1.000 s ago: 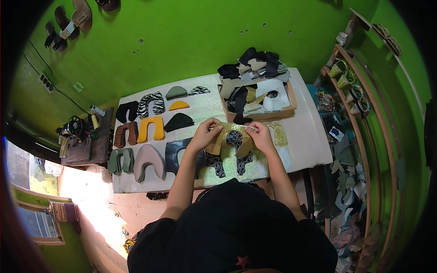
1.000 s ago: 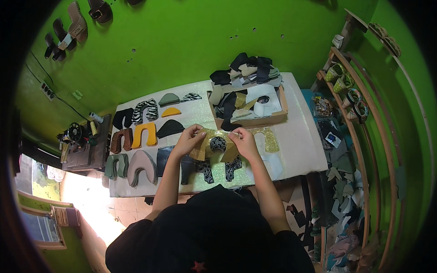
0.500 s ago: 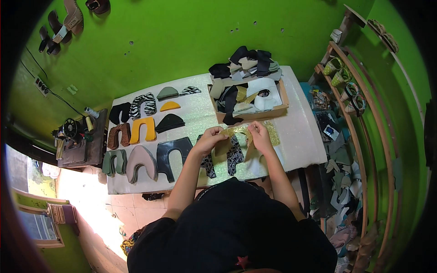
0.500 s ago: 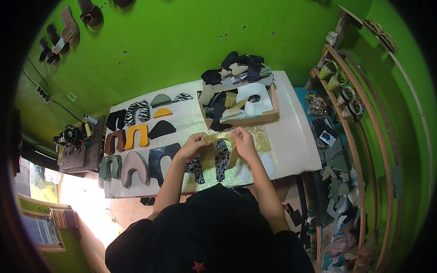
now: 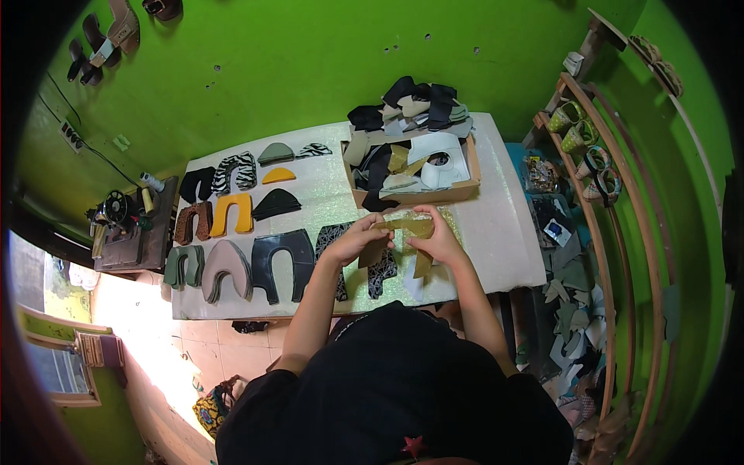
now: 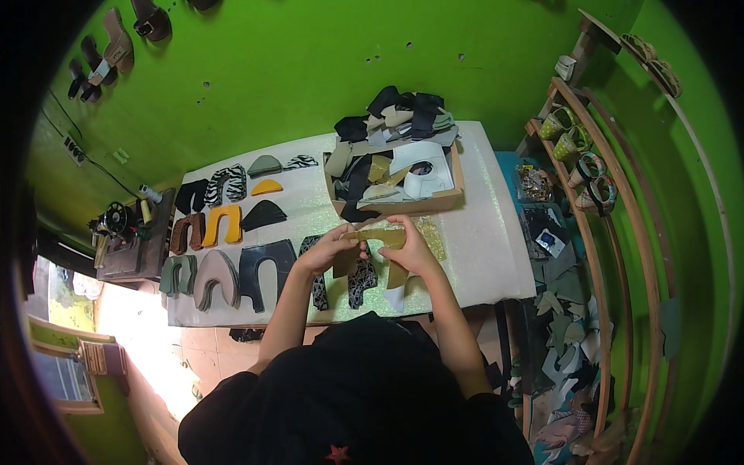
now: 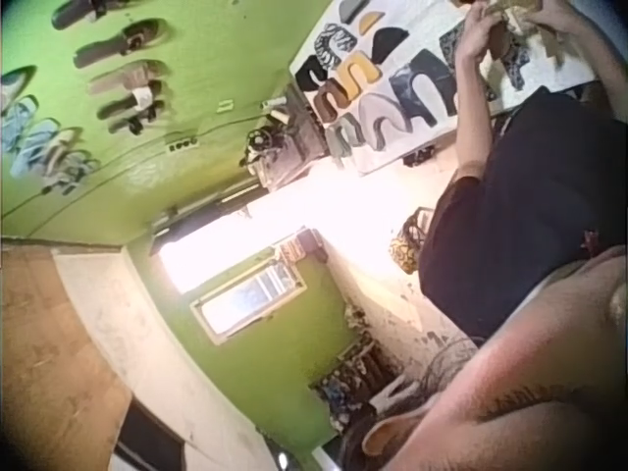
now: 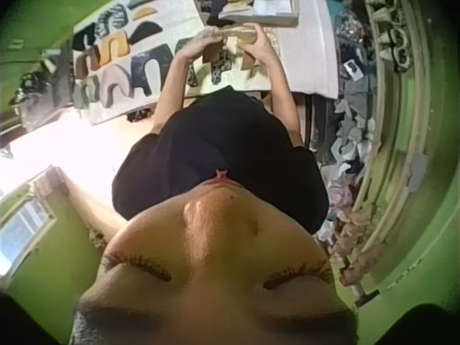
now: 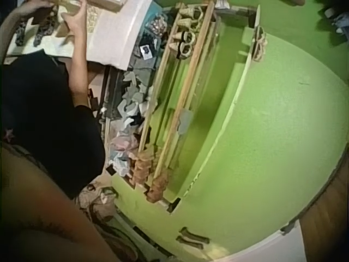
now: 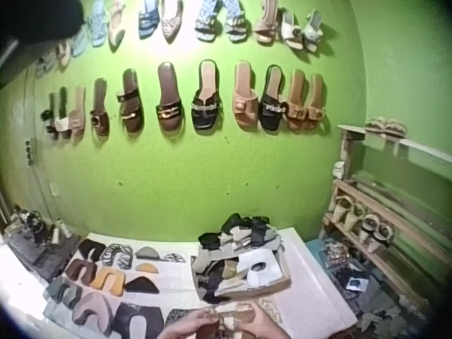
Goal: Organizing and sorting various pre-cut shoe upper pieces by pattern and material on a work table.
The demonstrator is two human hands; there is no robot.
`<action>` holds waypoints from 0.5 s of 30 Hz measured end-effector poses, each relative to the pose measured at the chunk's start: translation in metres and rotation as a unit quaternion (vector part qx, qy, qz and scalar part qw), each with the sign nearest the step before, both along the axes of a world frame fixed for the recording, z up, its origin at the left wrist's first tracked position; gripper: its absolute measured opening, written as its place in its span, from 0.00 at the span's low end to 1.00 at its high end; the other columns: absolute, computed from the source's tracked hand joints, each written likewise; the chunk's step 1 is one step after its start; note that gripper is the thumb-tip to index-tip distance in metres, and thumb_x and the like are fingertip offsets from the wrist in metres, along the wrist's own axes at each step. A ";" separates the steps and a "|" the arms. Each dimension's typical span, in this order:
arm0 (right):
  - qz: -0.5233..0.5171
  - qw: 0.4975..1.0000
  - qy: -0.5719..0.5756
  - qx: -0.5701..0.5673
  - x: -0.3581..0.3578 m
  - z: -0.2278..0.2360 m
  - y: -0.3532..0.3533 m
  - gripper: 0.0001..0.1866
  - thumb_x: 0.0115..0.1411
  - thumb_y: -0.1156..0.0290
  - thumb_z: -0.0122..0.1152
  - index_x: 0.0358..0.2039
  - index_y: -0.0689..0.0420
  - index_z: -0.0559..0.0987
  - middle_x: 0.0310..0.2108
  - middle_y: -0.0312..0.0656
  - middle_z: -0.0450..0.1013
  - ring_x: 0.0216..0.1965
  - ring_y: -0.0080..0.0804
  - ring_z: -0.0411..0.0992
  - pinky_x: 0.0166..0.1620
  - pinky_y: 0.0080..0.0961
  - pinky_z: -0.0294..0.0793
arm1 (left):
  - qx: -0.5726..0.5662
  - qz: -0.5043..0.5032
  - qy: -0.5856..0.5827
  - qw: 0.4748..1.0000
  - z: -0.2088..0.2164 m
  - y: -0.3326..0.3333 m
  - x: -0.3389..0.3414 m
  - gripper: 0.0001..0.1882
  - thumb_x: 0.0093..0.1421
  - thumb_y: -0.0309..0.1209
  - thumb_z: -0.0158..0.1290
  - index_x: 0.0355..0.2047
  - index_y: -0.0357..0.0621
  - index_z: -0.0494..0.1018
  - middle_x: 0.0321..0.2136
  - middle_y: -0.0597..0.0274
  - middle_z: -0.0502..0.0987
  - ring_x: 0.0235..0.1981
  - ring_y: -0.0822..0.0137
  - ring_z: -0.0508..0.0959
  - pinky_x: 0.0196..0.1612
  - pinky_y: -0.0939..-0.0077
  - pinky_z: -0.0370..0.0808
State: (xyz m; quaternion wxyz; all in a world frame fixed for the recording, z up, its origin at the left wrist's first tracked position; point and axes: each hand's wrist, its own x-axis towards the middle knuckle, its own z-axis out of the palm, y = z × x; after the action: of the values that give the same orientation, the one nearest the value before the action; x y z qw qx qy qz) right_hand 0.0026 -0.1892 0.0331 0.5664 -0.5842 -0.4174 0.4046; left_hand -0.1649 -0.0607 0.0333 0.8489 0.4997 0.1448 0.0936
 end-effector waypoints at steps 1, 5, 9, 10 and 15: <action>-0.012 0.997 -0.079 -0.015 0.005 -0.003 -0.001 0.29 0.41 0.78 0.66 0.45 0.58 0.65 0.40 0.40 0.67 0.41 0.28 0.67 0.45 0.23 0.66 | 0.016 0.004 0.016 1.000 -0.001 -0.002 0.002 0.10 0.58 0.27 0.44 0.40 0.37 0.62 0.31 0.60 0.72 0.33 0.71 0.75 0.40 0.77 0.71; -0.023 0.983 -0.162 -0.087 0.024 -0.018 -0.009 0.28 0.41 0.68 0.67 0.43 0.61 0.67 0.36 0.47 0.71 0.38 0.37 0.71 0.42 0.28 0.69 | 0.051 0.000 0.078 0.996 -0.002 -0.013 0.010 0.15 0.59 0.27 0.45 0.45 0.37 0.58 0.33 0.60 0.73 0.31 0.72 0.74 0.38 0.81 0.70; -0.031 0.967 -0.190 -0.166 0.035 -0.023 -0.015 0.26 0.42 0.65 0.66 0.41 0.63 0.70 0.35 0.50 0.72 0.38 0.38 0.72 0.41 0.28 0.69 | 0.044 0.000 0.097 0.994 -0.027 -0.015 0.017 0.15 0.58 0.25 0.44 0.45 0.36 0.60 0.34 0.60 0.74 0.30 0.73 0.73 0.36 0.81 0.71; -0.045 0.964 -0.190 -0.182 0.040 -0.033 -0.016 0.25 0.42 0.64 0.66 0.40 0.63 0.71 0.35 0.50 0.73 0.38 0.39 0.72 0.41 0.29 0.69 | 0.043 0.005 0.098 0.994 -0.032 -0.017 0.022 0.14 0.58 0.24 0.43 0.45 0.36 0.62 0.34 0.60 0.74 0.29 0.73 0.73 0.35 0.81 0.71; -0.033 0.972 -0.138 -0.187 0.054 -0.046 -0.023 0.24 0.45 0.61 0.65 0.38 0.65 0.72 0.34 0.50 0.73 0.37 0.39 0.72 0.39 0.30 0.70 | 0.042 0.037 0.144 0.988 -0.045 -0.025 0.043 0.10 0.58 0.25 0.42 0.39 0.36 0.68 0.29 0.61 0.74 0.29 0.75 0.72 0.36 0.80 0.69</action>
State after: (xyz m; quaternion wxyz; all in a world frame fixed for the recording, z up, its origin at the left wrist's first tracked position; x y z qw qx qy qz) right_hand 0.0567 -0.2119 -0.0131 0.3972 -0.7434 -0.3889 0.3719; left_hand -0.1221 -0.0852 -0.0116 0.7935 0.5372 0.2799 0.0582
